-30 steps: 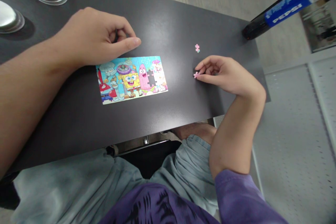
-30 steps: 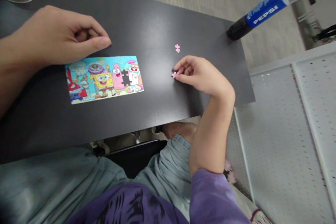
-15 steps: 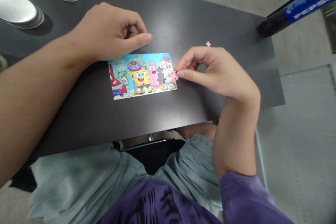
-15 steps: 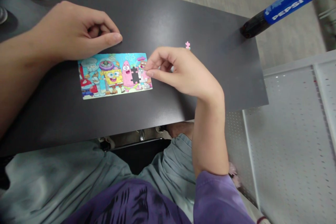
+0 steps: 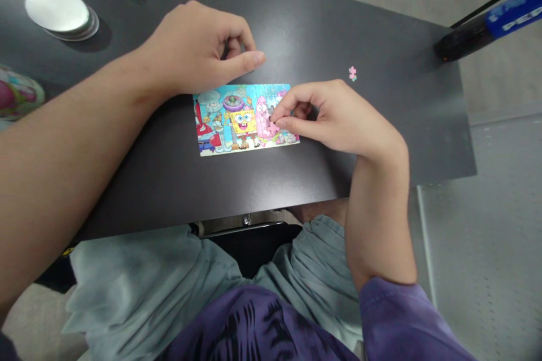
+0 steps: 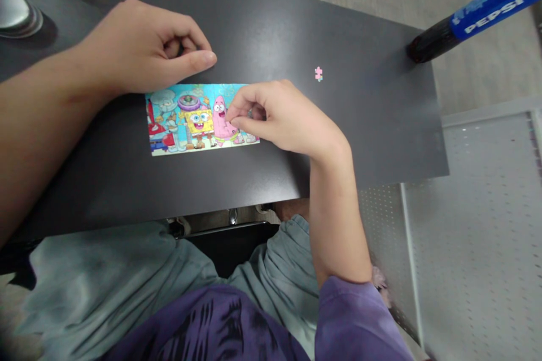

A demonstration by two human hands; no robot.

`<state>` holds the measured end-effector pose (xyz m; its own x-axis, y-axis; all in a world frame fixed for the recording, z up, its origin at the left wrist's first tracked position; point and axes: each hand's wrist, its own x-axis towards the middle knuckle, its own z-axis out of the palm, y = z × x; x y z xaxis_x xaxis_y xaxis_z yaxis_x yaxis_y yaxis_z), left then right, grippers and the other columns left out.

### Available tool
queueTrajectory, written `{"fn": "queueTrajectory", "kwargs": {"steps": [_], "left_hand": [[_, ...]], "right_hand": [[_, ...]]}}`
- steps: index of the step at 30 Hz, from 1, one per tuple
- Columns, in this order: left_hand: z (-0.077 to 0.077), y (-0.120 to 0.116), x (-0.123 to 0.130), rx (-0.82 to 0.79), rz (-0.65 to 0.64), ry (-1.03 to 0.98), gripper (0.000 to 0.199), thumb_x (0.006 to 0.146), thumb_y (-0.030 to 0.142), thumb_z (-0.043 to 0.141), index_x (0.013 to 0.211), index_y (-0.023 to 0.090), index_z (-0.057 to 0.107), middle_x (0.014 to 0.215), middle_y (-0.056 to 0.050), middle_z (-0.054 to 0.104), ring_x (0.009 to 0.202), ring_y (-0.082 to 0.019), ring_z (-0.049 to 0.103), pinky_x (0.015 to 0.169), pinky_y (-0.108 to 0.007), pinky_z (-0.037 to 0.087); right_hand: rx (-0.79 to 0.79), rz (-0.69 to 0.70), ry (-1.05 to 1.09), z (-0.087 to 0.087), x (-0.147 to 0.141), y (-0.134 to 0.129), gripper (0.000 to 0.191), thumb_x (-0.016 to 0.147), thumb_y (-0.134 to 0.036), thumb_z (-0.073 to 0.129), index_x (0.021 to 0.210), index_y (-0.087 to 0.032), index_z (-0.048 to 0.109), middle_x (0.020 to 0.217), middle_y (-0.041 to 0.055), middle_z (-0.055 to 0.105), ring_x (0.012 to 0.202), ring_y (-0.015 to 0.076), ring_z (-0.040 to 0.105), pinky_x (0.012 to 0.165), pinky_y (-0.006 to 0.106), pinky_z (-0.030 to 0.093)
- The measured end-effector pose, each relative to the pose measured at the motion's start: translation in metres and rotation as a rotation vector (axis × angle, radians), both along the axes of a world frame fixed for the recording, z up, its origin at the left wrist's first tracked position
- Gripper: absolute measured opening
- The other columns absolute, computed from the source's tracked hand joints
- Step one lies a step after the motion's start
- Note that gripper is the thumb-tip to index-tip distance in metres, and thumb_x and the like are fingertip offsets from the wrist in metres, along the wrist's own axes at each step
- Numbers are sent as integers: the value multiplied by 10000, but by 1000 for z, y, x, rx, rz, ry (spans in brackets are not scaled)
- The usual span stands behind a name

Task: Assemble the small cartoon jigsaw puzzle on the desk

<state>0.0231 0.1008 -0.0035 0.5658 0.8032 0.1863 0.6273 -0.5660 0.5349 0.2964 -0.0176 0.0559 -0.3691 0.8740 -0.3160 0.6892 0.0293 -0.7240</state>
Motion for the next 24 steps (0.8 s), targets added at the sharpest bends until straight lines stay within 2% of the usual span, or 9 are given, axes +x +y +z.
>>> {"fn": "queueTrajectory", "kwargs": {"steps": [4,12,19,21,24], "left_hand": [[-3,3,-2,2,-6,5,504,1025,733,646,1143,326,920,886,-13,824,742,-233,604,850,-450,442],[-2,1,-3,-3,-10,-2,539,1034,720,653,1179,290,945,952,-50,854,843,-265,730,914,-465,487],[-4,2,-3,-8,-3,-4,545,1009,759,640,1156,327,937,943,-28,857,805,-255,681,891,-461,471],[-2,2,-3,-13,-4,0,547,1006,759,637,1158,326,937,923,-18,851,772,-242,639,861,-453,456],[0,2,-2,-23,6,17,552,1010,778,622,1154,336,921,851,0,796,741,-237,586,832,-445,422]], "right_hand": [[-23,-26,1,-2,1,0,130,1040,-512,1004,1040,-406,929,1118,11,922,1131,366,832,1035,556,726],[34,-2,-9,-3,2,2,118,1008,-427,999,982,-409,886,1211,24,914,1184,387,822,1080,602,718],[99,32,-6,-4,3,3,146,1008,-423,998,967,-413,858,1198,35,884,1157,393,813,1089,632,702],[157,-18,-7,-1,10,2,123,1045,-424,981,1021,-403,862,1206,46,884,1127,375,809,1117,621,693],[306,-224,-87,2,32,2,140,1084,-476,975,1135,-393,874,1225,72,895,1110,367,784,1129,588,686]]}}
